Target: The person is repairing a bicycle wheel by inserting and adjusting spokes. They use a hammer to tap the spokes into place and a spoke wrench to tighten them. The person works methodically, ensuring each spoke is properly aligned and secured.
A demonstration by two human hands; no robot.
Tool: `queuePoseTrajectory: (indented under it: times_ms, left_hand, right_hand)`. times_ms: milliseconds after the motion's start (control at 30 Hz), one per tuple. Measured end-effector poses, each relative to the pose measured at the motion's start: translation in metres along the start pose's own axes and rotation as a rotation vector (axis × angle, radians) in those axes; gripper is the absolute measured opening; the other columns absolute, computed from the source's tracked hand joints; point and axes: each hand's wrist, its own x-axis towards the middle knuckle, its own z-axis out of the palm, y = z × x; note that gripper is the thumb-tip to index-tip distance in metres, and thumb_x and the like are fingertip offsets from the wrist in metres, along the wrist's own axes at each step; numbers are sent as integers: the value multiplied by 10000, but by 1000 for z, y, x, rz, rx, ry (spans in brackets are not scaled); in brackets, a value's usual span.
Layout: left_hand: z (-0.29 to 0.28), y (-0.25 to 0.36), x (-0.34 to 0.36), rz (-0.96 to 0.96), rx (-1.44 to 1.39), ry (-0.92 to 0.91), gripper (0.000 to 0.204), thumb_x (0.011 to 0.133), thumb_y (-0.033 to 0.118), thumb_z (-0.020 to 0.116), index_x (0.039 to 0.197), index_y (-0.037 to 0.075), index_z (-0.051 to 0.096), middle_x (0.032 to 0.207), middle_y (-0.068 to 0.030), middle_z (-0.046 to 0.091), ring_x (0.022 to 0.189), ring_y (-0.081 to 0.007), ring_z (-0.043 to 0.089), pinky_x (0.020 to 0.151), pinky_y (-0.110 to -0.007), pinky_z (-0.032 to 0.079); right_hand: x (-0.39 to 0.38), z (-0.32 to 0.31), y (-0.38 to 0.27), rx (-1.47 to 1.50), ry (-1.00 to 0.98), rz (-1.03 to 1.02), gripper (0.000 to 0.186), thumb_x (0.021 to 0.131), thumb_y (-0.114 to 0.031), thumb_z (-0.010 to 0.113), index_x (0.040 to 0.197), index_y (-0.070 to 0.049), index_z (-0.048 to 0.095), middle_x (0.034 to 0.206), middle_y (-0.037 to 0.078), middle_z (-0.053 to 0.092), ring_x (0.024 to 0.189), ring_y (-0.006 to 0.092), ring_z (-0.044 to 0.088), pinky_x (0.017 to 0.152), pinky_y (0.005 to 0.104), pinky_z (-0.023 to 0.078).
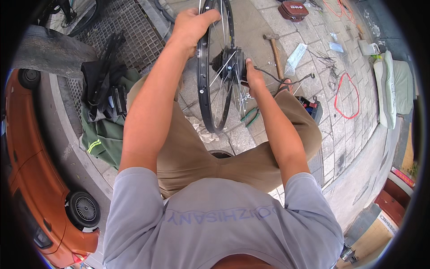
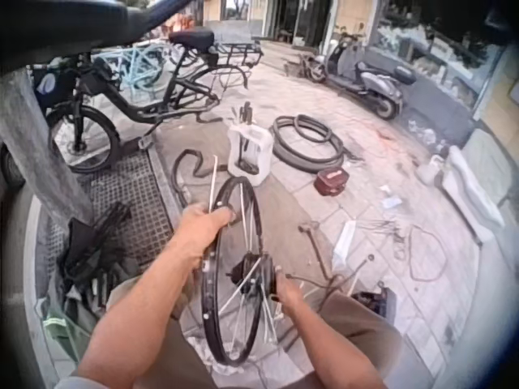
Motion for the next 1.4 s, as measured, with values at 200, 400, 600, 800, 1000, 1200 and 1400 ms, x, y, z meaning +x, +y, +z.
queuePoseTrajectory:
  times_ms: [200, 400, 600, 800, 1000, 1200, 1400]
  left_hand:
    - [-4, -7, 7, 21, 9, -39, 337, 793, 272, 788, 946, -11, 686, 771, -7, 594, 600, -108, 529, 544, -293, 423]
    - [-5, -13, 10, 36, -47, -76, 350, 801, 263, 781, 984, -22, 694, 818, -37, 650, 658, -128, 593, 579, -313, 479]
    - [-1, -11, 11, 53, 16, -43, 340, 804, 261, 780, 976, -17, 689, 801, -44, 648, 623, -131, 584, 550, -318, 471]
    - [-3, -1, 9, -5, 160, -42, 252, 836, 263, 727, 868, 14, 703, 685, -28, 611, 570, -144, 544, 501, -349, 420]
    - [2, -5, 8, 52, 122, -81, 245, 846, 279, 717, 853, 35, 695, 674, -8, 592, 564, -132, 513, 505, -343, 398]
    - [15, -10, 8, 73, 116, -136, 251, 840, 276, 726, 797, 31, 690, 653, -12, 598, 563, -135, 523, 512, -347, 410]
    - [22, -16, 13, 128, 90, -193, 250, 836, 275, 722, 762, 40, 686, 645, -9, 608, 555, -128, 529, 510, -344, 416]
  right_hand:
    - [-45, -37, -27, -347, -72, -18, 600, 977, -547, 635, 1055, 44, 705, 1027, 159, 713, 745, 240, 703, 691, 389, 583]
    - [-101, -9, -85, -973, -262, -998, 263, 957, -274, 635, 1057, -65, 760, 1061, 133, 720, 984, 323, 701, 813, 434, 542]
    - [-102, 34, -63, -1654, -236, -1465, 162, 913, -156, 600, 943, -112, 754, 908, 73, 741, 861, 277, 737, 757, 416, 554]
    - [-104, 34, -70, -1893, -407, -1271, 168, 889, -172, 610, 917, -137, 772, 915, 51, 734, 894, 246, 722, 759, 382, 524]
    - [-133, 3, -86, -1892, -609, -1433, 232, 864, -187, 619, 1002, -76, 770, 1060, 77, 669, 1101, 252, 601, 1012, 396, 420]
    - [-135, 21, -60, -2271, -521, -1232, 309, 896, -214, 627, 1126, -36, 733, 1143, 75, 689, 1098, 248, 608, 1007, 403, 403]
    - [-147, 17, -63, -2272, -266, -1314, 317, 923, -215, 599, 1175, -43, 686, 1098, 69, 679, 1112, 237, 592, 997, 413, 384]
